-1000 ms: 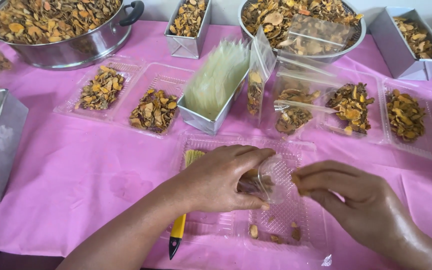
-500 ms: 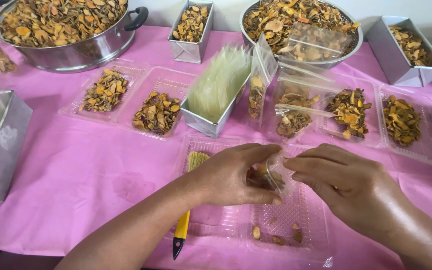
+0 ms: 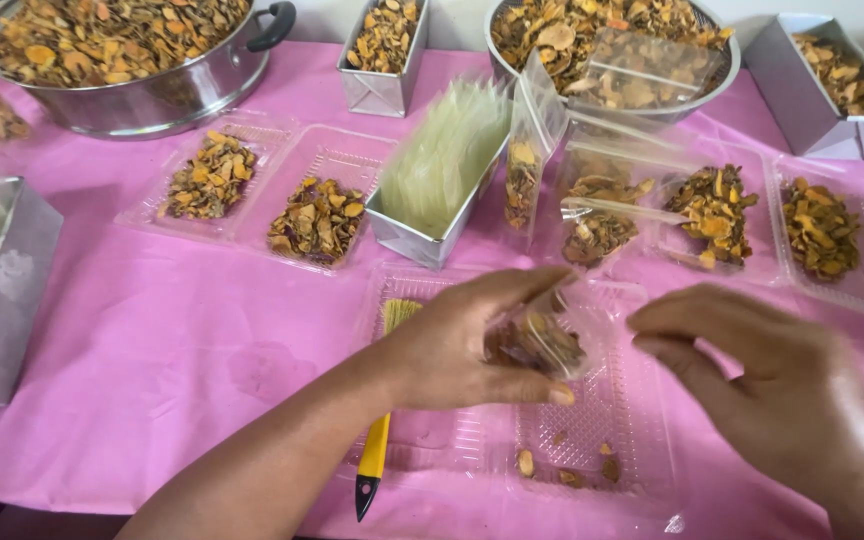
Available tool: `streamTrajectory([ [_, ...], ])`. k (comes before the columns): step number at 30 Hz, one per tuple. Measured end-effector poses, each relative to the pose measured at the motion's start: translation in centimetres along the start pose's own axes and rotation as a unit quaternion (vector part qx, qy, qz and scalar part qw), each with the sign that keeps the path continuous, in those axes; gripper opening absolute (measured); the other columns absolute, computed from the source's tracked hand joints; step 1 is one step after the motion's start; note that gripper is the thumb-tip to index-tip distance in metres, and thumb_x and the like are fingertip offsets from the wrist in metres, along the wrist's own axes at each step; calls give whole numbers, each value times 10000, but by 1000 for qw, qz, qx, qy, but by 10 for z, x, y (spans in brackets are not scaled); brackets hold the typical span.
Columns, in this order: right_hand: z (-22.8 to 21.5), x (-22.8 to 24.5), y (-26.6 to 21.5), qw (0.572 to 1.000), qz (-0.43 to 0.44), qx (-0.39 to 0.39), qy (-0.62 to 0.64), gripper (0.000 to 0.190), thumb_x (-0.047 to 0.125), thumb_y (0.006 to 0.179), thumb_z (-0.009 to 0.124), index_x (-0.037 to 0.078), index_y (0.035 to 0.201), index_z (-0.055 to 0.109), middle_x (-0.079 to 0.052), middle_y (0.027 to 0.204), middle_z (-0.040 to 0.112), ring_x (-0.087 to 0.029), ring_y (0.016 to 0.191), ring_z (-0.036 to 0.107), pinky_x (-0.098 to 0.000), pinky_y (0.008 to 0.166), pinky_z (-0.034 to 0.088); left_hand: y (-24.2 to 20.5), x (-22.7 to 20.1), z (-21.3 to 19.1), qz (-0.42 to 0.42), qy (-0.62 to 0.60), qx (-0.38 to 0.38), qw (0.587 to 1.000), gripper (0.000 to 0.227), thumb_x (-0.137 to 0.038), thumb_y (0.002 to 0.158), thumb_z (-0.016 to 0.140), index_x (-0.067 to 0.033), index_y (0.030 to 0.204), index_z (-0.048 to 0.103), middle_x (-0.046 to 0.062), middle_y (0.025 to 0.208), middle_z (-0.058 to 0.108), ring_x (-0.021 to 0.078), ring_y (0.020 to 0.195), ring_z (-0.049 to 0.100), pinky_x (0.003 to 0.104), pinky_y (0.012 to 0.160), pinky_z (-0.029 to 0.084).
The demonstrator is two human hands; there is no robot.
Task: Sorting and packing dried tea slices into plastic trays and zip-lock bags.
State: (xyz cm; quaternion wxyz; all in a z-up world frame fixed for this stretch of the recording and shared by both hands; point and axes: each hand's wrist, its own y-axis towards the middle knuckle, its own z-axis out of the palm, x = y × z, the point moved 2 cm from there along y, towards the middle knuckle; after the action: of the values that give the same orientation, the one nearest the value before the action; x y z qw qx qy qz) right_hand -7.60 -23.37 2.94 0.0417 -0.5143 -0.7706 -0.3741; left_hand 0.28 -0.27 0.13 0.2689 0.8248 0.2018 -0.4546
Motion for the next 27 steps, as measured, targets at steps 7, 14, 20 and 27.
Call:
streamTrajectory([
  [7, 81, -50, -29, 969, -94, 225, -34, 464, -46, 758, 588, 46, 1197, 708, -96, 1171, 698, -267, 1101, 635, -374, 939, 541, -12, 4, -19, 15, -36, -82, 996, 864, -403, 800, 783, -172, 1533, 388, 144, 1596, 479, 315, 1469, 484, 537, 1224, 365],
  [14, 88, -54, -34, 968, -72, 240, -6, 317, -122, 769, 572, 71, 993, 687, -50, 943, 679, -259, 981, 620, -379, 832, 543, -10, 12, -16, 36, -5, -55, 998, 872, -433, 827, 766, -180, 1552, 353, 162, 1569, 507, 311, 1472, 502, 489, 1219, 425],
  [20, 77, 19, -31, 883, -226, 370, 177, 287, 30, 1028, 381, -2, 1120, 651, -190, 1165, 647, -368, 1093, 616, -466, 1031, 450, -9, 19, -10, 69, 60, -59, 994, 878, -455, 827, 781, -156, 1544, 372, 121, 1556, 543, 271, 1455, 538, 404, 1212, 441],
  [27, 86, -1, -45, 875, -306, 355, 120, 322, -29, 988, 345, -35, 1113, 642, -199, 1088, 651, -378, 956, 601, -463, 985, 451, -8, 27, -3, 125, 151, -50, 979, 874, -517, 887, 710, -140, 1576, 327, 83, 1313, 663, 223, 1110, 646, 397, 1041, 542],
])
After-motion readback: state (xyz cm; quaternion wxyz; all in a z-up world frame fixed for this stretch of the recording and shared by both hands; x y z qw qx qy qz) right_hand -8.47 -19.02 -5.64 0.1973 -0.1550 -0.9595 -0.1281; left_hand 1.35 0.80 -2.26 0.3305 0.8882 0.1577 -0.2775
